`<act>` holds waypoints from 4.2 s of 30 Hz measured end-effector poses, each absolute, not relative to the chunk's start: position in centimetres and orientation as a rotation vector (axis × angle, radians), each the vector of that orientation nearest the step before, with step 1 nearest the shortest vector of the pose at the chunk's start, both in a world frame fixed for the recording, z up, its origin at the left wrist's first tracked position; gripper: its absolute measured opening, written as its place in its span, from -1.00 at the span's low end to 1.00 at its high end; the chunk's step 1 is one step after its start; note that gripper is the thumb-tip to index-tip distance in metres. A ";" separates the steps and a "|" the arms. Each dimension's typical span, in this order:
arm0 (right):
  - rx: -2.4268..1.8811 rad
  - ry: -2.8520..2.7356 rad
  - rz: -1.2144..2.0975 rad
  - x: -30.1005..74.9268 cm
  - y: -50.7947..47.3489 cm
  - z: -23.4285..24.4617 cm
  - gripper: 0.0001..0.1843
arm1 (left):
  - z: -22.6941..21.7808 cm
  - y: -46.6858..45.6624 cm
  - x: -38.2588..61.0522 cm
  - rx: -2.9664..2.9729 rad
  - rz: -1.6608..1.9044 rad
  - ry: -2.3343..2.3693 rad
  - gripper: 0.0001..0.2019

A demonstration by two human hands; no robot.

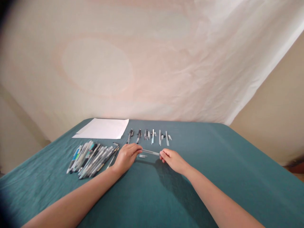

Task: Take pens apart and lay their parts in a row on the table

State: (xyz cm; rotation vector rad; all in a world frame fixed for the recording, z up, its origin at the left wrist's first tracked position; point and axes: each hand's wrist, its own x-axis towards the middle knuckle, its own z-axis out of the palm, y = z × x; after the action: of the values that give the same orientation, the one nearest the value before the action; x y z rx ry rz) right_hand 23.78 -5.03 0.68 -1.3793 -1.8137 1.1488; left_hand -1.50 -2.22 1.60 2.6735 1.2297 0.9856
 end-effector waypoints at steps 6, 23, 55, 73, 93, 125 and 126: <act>-1.241 -1.338 1.614 24.0 -5.3 0.2 -0.53 | 2.0 -2.7 -1.2 2.747 1.004 1.183 -0.80; -1.213 -1.219 1.566 23.6 -6.3 0.7 -0.58 | 2.3 -3.8 -0.5 2.991 0.848 1.065 -0.81; -1.252 -1.660 1.176 23.9 -6.0 -0.2 -0.64 | 1.8 -2.7 -0.8 2.695 0.859 1.169 -0.81; -1.262 -1.665 1.258 24.2 -5.9 -0.2 -0.63 | 2.3 -2.8 -1.0 2.894 0.821 1.049 -0.79; -1.232 -1.666 1.251 24.2 -5.8 -0.5 -0.69 | 2.1 -2.7 -0.8 2.874 0.744 1.055 -0.81; -1.262 -1.688 1.190 24.3 -5.6 -0.9 -0.70 | 2.1 -2.7 -0.6 2.871 0.626 1.072 -0.82; -1.261 -1.682 1.191 24.3 -5.6 -0.9 -0.70 | 2.2 -2.8 -0.7 2.882 0.630 1.051 -0.82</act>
State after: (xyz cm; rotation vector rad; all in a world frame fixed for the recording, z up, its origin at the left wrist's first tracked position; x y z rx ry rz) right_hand 24.27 -5.60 -0.95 -1.2605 -1.6823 1.1913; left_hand -0.66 -2.79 2.22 2.8818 1.0510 0.6303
